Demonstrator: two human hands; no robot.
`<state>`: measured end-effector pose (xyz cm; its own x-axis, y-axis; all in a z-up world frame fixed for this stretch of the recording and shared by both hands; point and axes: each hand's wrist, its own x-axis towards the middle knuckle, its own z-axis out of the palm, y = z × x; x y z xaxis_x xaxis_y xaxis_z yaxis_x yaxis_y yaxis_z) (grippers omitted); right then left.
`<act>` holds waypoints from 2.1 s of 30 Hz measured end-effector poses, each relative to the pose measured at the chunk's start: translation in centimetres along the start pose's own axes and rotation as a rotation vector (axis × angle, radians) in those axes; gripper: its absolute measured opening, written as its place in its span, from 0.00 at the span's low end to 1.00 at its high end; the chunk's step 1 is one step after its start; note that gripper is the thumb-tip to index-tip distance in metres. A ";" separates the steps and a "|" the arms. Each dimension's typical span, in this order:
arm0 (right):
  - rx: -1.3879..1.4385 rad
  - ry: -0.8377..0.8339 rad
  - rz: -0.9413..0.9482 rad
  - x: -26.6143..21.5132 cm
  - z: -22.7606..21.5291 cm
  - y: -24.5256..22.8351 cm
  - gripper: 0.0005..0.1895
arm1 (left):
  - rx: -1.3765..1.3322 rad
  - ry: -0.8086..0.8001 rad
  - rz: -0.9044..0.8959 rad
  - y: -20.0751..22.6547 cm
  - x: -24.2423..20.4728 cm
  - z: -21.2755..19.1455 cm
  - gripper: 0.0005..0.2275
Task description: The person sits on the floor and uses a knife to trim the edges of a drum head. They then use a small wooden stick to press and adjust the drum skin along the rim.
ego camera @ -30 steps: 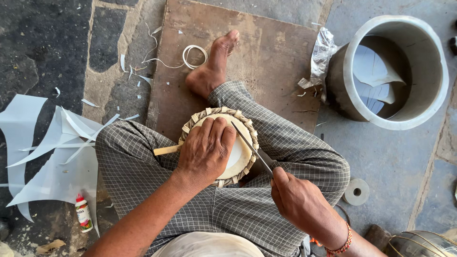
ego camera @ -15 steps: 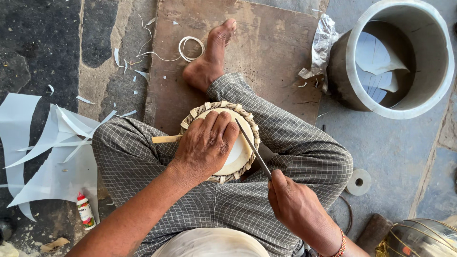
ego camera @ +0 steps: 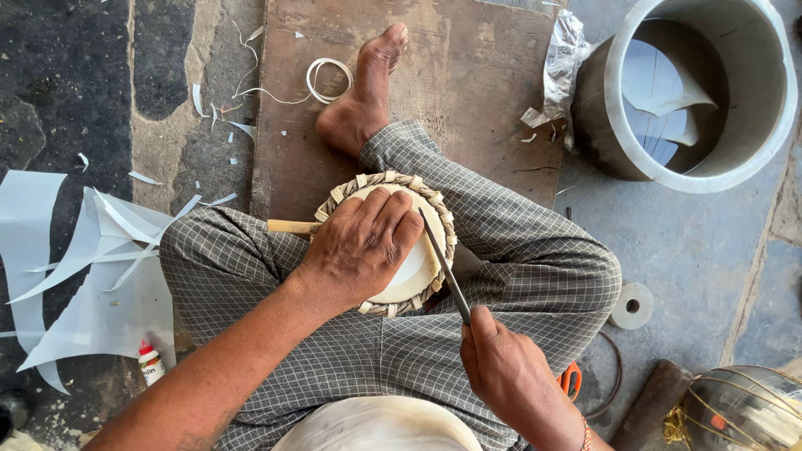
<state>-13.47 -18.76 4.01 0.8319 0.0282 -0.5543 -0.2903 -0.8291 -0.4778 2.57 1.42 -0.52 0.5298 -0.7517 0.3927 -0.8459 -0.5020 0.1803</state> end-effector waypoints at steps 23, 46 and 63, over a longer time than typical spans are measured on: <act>0.165 0.083 0.119 -1.4 3.3 -1.9 0.13 | -0.080 -0.008 0.128 -1.1 0.7 -0.5 0.10; 0.124 0.215 -0.309 3.4 -5.6 -0.2 0.09 | 0.073 0.088 -0.334 3.0 0.0 -0.1 0.05; -0.151 -0.078 -0.364 5.2 -9.8 2.0 0.09 | 0.242 0.031 -0.466 5.1 0.8 0.0 0.10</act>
<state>-5.08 -25.76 6.87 0.8272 0.3731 -0.4202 0.0949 -0.8297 -0.5501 -1.36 -1.75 0.73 0.8410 -0.4142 0.3481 -0.4809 -0.8671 0.1300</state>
